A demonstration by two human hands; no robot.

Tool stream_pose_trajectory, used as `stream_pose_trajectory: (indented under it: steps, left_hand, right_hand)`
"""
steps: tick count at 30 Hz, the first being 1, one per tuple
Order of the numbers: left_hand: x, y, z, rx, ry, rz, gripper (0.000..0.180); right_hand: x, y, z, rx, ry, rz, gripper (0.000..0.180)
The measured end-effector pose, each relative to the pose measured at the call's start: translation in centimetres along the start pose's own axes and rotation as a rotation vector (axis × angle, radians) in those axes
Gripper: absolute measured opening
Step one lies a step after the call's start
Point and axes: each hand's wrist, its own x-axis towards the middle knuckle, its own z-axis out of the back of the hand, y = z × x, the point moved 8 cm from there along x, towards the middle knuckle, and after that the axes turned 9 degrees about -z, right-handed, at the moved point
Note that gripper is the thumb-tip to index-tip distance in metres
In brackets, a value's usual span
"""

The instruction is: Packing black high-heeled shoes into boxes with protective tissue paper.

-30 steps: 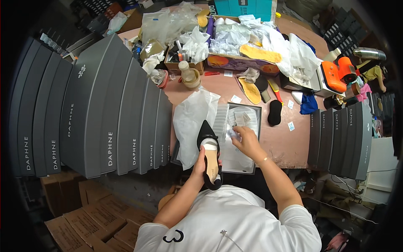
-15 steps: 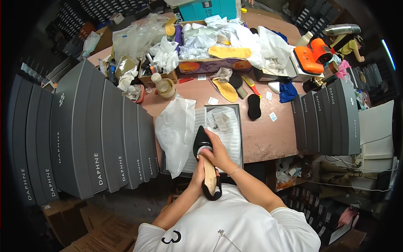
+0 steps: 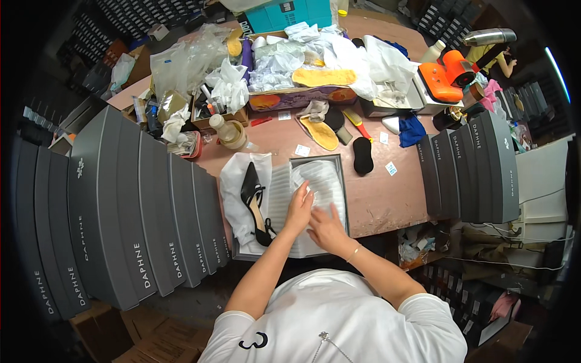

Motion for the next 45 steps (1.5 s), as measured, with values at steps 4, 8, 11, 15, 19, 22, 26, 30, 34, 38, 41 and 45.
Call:
stream_pose_trajectory:
  steps: [4,8,11,15,19,22,26,30,34,38,41,45]
  left_hand:
    - [-0.2,2.5,-3.2,0.338,0.028,0.146,0.063]
    - [-3.2,4.3,-4.4,-0.071,-0.178,0.397,0.064]
    - [-4.9,7.4,-3.7,-0.195,-0.19,0.473,0.062]
    - [-4.5,5.5,-3.8,-0.114,-0.149,0.454,0.059]
    - [-5.1,3.9,-4.1,0.1,-0.067,0.22,0.06]
    - [-4.8,5.2,-4.3,-0.087,-0.084,0.358,0.063]
    - [-5.8,5.2,-3.9,-0.064,-0.156,0.392,0.062]
    - [-7.1,0.6,-3.0,0.002,-0.109,0.189,0.058]
    - [-7.6,-1.4,-2.5,-0.237,-0.048,0.121,0.054]
    - [-6.0,-10.7,-4.7,0.464,0.182,-0.499,0.048]
    - [-7.5,-8.7,-11.8,0.287,0.365,-0.543,0.044]
    - [-11.3,-11.0,-16.0,0.349,0.994,-0.648,0.024]
  right_hand:
    - [0.2,-5.9,2.9,-0.025,-0.253,-0.15,0.045]
    - [0.4,-10.8,1.2,0.473,-0.301,-0.277,0.025]
    - [-0.1,-11.5,3.0,0.827,-0.34,-0.383,0.019]
    - [-0.6,-6.1,6.3,0.252,-0.384,-0.085,0.019]
    - [-0.7,-7.5,3.2,0.318,-0.427,-0.119,0.013]
    - [-1.8,-10.9,3.0,0.837,-0.427,-0.275,0.012]
    - [-3.4,-14.0,0.1,1.384,-0.348,-0.554,0.015]
    - [-3.1,-10.9,2.5,1.145,-0.415,-0.353,0.016]
    - [-2.8,-12.4,2.8,1.303,-0.48,-0.501,0.019]
    - [-5.1,-7.6,11.0,1.298,-0.425,-0.323,0.023]
    - [-3.6,1.2,12.2,1.224,0.105,-0.094,0.03]
    - [3.5,-2.7,6.5,0.133,-0.412,0.085,0.058]
